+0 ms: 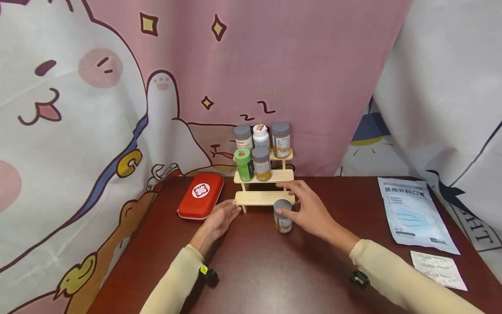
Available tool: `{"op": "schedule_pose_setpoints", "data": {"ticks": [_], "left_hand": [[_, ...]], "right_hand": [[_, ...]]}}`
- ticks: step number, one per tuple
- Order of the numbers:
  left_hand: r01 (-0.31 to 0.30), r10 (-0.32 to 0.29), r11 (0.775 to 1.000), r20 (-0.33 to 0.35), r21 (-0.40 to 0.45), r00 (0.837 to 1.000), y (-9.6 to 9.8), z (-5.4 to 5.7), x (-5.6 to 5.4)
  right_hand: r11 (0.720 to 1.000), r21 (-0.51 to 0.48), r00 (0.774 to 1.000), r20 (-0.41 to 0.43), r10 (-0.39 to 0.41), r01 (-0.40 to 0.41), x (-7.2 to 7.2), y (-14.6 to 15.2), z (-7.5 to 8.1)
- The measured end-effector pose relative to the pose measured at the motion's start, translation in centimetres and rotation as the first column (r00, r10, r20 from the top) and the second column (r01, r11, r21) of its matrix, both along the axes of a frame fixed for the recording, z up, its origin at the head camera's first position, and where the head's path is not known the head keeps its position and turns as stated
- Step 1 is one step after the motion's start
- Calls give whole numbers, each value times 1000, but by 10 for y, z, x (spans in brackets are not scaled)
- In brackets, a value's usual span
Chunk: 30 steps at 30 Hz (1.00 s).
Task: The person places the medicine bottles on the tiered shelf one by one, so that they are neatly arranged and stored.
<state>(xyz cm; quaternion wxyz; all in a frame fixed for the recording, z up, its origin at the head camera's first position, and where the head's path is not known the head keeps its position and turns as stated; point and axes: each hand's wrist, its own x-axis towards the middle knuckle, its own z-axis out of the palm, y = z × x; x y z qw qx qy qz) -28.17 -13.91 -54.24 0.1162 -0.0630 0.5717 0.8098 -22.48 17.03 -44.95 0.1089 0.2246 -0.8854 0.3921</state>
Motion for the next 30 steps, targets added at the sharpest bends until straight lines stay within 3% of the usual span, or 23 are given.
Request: {"op": "schedule_pose_setpoints", "data": {"ticks": [5,11,18,30], "left_hand": [[-10,10,1000,-9,4,1000,1,1,0],[28,-28,1000,-22,-4,999,10,2,-3],[30,-30,1000,-17,-5,999,9,0,-4],[7,-7,1000,-10,-8,1000,-1,-1,-1]], "right_hand": [[999,30,1000,16,14,-15,11,3,-14],[999,39,999,-8,31,-31,21,13,-23],[1000,-4,999,-38,31,-31,20,11,-32],[991,-136,999,53,4,3,12,-5,-45]]}}
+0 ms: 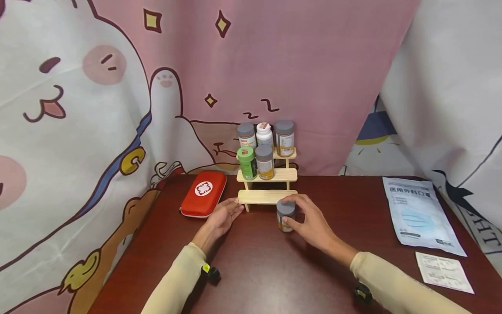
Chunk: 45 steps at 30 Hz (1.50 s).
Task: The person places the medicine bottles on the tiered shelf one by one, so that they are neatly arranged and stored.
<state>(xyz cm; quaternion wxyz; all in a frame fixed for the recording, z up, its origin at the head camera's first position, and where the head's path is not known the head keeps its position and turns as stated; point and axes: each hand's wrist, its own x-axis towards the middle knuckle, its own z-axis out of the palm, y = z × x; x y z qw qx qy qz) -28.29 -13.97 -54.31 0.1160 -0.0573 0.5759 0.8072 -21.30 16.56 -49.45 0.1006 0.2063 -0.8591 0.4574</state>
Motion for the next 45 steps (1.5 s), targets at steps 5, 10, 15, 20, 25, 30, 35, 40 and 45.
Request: {"op": "schedule_pose_setpoints", "data": {"ticks": [5,10,15,20,25,30,35,40,45], "left_hand": [[-10,10,1000,0,-2,1000,0,2,-1],[-12,12,1000,-4,5,1000,0,4,-1],[-11,11,1000,-4,7,1000,0,6,-1],[-10,10,1000,-8,14,1000,0,7,-1],[-1,1,1000,-2,9,1000,-1,5,-1],[-2,2,1000,7,8,1000,-1,4,-1],[1,-1,1000,-5,13,1000,-1,5,-1],[-4,4,1000,-2,10,1000,-1,4,-1],[0,0,1000,-8,15,1000,2,1,1]], "right_hand": [[999,-43,1000,-17,4,-4,-2,0,-4],[996,-89,1000,-27,0,-3,-3,-1,-8],[993,-122,1000,-10,-6,5,-2,-2,-11],[988,-154,1000,18,-13,16,-1,-4,-12],[982,-188,1000,12,-11,13,0,-5,-12],[975,-222,1000,26,-15,20,-2,-4,-13],[966,-260,1000,26,-11,17,-5,-3,-13],[966,-258,1000,31,2,6,-5,-4,-13],[972,-236,999,44,-2,13,-4,0,-4]]}}
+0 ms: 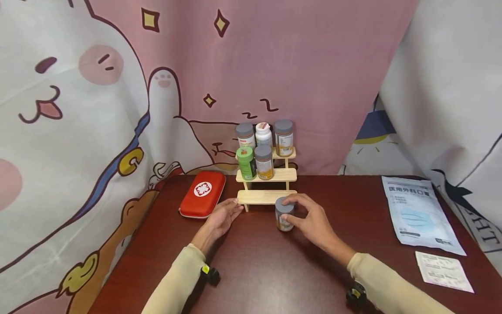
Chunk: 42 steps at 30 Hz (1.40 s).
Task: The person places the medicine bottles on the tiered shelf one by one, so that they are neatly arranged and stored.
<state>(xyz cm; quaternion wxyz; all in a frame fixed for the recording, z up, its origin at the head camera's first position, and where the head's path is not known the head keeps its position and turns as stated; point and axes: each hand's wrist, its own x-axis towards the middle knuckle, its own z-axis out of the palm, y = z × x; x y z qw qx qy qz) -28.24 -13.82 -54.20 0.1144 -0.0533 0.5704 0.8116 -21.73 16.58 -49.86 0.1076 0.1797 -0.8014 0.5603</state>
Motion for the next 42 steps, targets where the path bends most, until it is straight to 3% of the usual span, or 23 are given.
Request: {"op": "schedule_pose_setpoints", "data": {"ticks": [10,28,34,42], "left_hand": [[9,-9,1000,-5,-7,1000,1,-1,-1],[26,-26,1000,-1,-8,1000,-3,-2,0],[28,-28,1000,-4,-12,1000,-3,-2,0],[38,-38,999,-13,6,999,-5,-6,-2]], "right_hand": [[996,49,996,32,-77,76,-8,7,23],[996,56,995,-63,-72,76,-25,7,63],[994,57,991,-103,-89,95,-32,9,70],[996,-9,987,-135,-91,90,-39,11,73]]}}
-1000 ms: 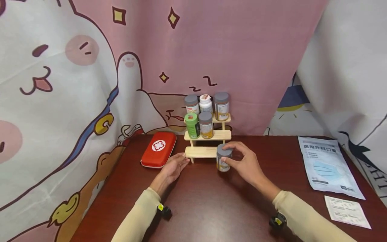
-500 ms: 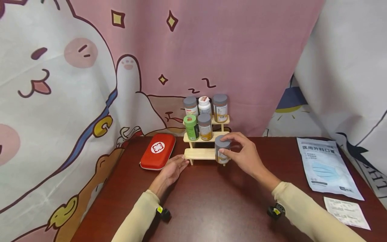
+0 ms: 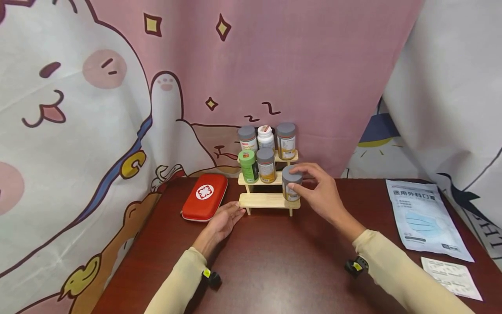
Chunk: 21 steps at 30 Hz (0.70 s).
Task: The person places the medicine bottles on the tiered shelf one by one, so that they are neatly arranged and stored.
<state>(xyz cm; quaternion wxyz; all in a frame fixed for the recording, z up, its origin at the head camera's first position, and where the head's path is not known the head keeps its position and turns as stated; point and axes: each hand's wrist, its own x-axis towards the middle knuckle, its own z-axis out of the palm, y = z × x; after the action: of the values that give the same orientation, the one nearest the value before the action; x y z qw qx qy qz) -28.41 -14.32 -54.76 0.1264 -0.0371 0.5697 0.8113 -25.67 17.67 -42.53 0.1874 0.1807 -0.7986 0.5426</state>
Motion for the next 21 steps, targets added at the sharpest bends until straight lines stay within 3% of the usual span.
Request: {"op": "schedule_pose_setpoints", "data": {"ticks": [8,16,21], "left_hand": [[-5,5,1000,10,-17,1000,1,2,-1],[-11,11,1000,10,-20,1000,1,3,0],[-7,7,1000,6,-22,1000,2,4,1]], "right_hand": [[998,-50,997,-60,-51,48,-8,-7,6],[989,-114,992,-72,-99,90,-4,-21,27],[983,-138,989,-67,-129,119,-20,-18,13]]}}
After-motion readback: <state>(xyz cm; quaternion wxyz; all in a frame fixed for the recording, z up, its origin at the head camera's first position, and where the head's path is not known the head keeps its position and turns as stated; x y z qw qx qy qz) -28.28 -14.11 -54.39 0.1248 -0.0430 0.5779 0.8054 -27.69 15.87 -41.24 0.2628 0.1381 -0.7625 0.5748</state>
